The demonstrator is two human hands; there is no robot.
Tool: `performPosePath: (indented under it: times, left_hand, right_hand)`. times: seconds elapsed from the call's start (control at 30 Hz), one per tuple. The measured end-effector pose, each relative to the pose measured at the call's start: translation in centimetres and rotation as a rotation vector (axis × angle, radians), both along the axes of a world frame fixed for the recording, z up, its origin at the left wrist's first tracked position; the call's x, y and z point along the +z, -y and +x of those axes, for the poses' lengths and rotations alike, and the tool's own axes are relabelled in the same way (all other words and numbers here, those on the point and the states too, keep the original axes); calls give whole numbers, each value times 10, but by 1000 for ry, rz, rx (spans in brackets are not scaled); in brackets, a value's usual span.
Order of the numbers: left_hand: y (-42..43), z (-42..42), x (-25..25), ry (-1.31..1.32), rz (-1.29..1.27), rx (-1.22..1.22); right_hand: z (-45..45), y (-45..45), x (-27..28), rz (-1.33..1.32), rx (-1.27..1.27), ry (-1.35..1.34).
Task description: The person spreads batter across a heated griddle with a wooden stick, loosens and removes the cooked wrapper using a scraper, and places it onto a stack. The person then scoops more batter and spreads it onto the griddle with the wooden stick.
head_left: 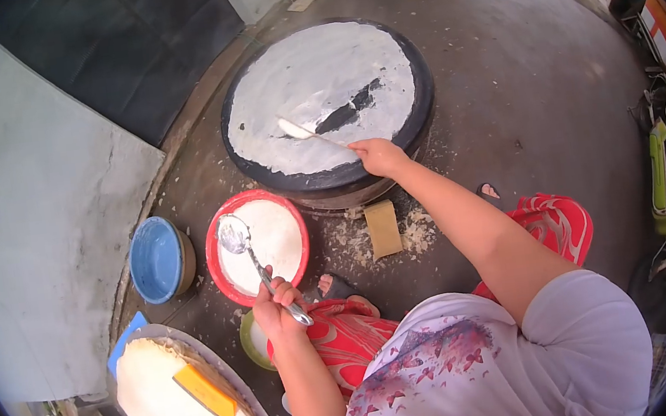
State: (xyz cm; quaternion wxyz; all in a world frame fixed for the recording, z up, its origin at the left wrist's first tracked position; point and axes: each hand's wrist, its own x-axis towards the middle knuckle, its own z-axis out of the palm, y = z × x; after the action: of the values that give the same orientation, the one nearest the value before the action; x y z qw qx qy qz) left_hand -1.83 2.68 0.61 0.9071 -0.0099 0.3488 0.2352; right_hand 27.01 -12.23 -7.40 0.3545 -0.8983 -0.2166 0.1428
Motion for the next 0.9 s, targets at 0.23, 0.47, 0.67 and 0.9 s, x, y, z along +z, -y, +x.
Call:
performPosePath:
  times: [0.23, 0.47, 0.67, 0.9]
  left_hand:
    - [-1, -7, -1, 47, -25, -27]
    - [-5, -11, -5, 23, 15, -25]
    - [-4, -17, -4, 34, -28, -53]
    - [-4, -14, -3, 17, 8, -41]
  right_hand:
    - [-8, 32, 79, -327, 143, 213]
    - [-80, -5, 26, -290, 171, 735]
    - [-86, 14, 13, -474, 28, 653]
    - [-113, 18, 6, -224, 134, 577]
